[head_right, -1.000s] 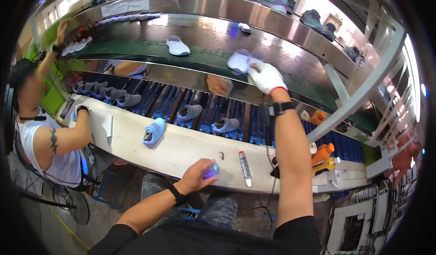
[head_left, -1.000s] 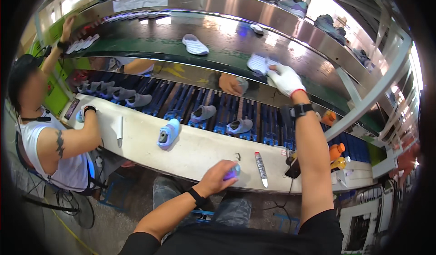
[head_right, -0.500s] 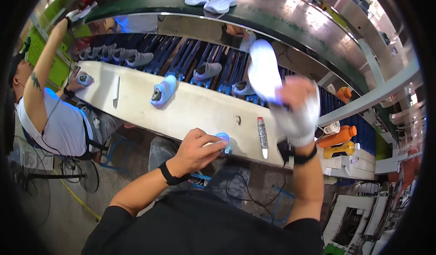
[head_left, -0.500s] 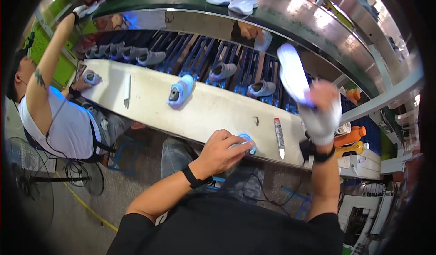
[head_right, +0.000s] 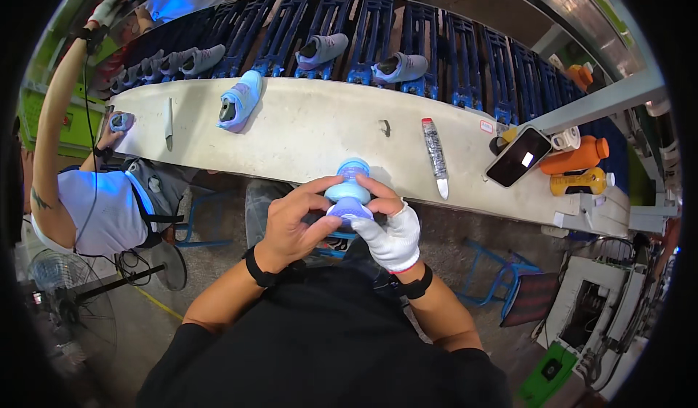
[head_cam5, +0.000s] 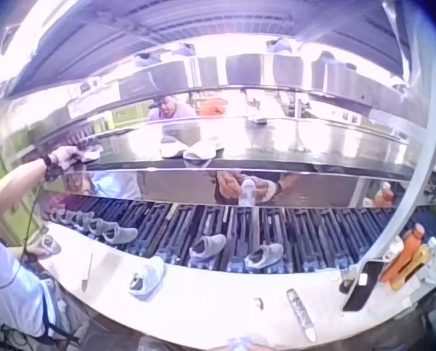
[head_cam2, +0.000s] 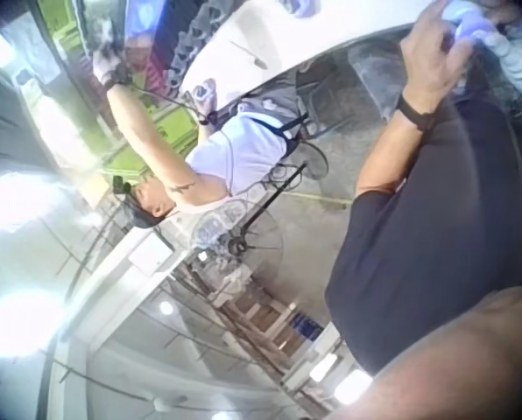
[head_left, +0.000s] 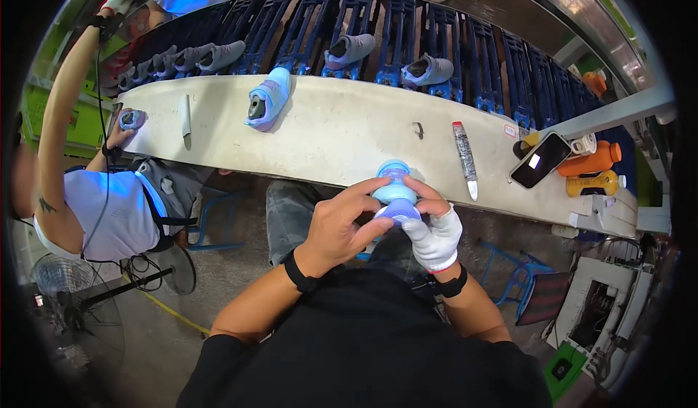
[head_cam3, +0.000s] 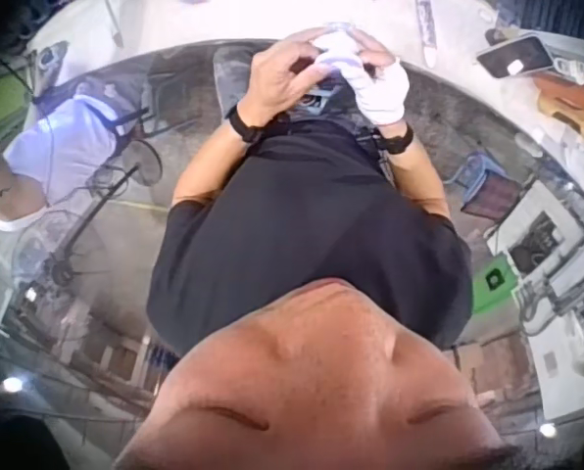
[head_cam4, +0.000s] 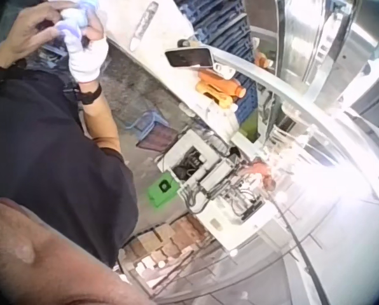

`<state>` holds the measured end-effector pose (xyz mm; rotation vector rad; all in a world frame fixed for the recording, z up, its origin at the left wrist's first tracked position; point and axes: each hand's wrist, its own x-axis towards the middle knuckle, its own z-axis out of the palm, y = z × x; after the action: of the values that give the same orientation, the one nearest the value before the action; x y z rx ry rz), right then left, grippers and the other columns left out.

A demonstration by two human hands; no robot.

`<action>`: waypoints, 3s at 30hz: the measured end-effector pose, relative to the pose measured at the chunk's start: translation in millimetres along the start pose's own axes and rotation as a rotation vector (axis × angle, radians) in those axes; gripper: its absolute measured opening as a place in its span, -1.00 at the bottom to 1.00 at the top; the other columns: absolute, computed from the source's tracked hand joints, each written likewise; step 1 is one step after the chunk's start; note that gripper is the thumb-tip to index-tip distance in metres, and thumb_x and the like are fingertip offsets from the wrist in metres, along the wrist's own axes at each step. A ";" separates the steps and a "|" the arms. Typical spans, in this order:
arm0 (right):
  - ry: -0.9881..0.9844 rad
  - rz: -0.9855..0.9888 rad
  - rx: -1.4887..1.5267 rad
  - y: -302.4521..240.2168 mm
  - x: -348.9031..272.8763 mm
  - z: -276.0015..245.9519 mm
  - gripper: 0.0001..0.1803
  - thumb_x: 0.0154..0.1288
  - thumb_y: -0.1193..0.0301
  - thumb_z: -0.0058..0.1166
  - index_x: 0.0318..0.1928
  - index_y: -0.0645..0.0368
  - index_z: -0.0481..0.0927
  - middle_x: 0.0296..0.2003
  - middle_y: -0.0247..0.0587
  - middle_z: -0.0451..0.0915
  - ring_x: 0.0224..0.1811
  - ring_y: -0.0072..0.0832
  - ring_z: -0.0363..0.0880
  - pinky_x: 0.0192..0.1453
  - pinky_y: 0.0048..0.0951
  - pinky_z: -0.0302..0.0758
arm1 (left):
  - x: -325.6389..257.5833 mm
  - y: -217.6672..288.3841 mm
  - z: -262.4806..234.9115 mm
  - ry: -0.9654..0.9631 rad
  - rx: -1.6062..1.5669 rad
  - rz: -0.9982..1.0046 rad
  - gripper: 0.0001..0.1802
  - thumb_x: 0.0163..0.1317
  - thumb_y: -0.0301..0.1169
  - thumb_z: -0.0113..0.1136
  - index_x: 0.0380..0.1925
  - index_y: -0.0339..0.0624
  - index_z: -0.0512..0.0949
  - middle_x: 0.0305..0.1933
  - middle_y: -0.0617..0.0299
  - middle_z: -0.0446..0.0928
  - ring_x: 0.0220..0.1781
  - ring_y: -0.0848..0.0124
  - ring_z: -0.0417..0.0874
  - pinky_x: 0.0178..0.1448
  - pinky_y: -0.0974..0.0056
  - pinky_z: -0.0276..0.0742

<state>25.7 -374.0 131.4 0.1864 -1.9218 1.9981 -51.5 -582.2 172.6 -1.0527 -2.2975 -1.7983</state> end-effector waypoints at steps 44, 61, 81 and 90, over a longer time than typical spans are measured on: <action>-0.207 -0.008 -0.660 9.6 23.9 -2.0 -0.59 0.08 0.21 0.69 -0.21 0.08 0.71 0.10 -0.12 0.80 -0.15 -0.11 0.83 -0.05 -0.17 0.72 | 21.5 1.5 -39.0 -0.399 0.453 -0.130 -0.31 0.06 -0.19 0.76 0.23 -0.11 0.79 0.51 -0.07 0.63 0.25 -0.12 0.83 0.23 0.05 0.83; -0.192 0.175 -0.531 -46.5 30.3 -29.4 -0.21 0.07 0.16 0.79 0.25 0.18 0.66 0.14 0.04 0.78 0.19 -0.03 0.82 0.30 -0.12 0.73 | 5.1 -33.0 36.8 -0.005 0.139 0.256 -0.44 -0.07 -0.57 0.70 -0.04 -0.20 0.62 -0.04 0.02 0.65 0.00 0.00 0.74 0.01 0.04 0.74; -0.421 0.373 -0.830 -38.1 40.0 -35.8 -0.23 -0.12 -0.16 0.76 -0.08 0.15 0.76 -0.05 -0.10 0.83 0.07 -0.11 0.84 0.19 -0.08 0.66 | -11.2 -13.6 24.1 -0.065 0.204 0.171 -0.63 -0.03 -0.54 0.58 -0.25 -0.16 0.57 -0.20 0.11 0.53 -0.13 0.02 0.58 -0.04 0.00 0.53; -0.191 0.065 -0.244 -6.0 23.1 -6.9 0.08 -0.22 0.10 0.93 0.32 0.19 0.58 0.11 -0.04 0.76 0.07 -0.25 0.79 0.22 -0.24 0.71 | 0.8 -12.3 -18.4 -0.154 0.150 0.204 -0.54 -0.03 -0.46 0.64 -0.18 -0.18 0.56 -0.16 0.05 0.52 -0.15 -0.01 0.57 -0.07 -0.01 0.58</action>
<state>7.4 -363.3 144.5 0.2614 -2.2984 1.8210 -65.3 -599.0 168.6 -1.3852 -2.2657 -1.4944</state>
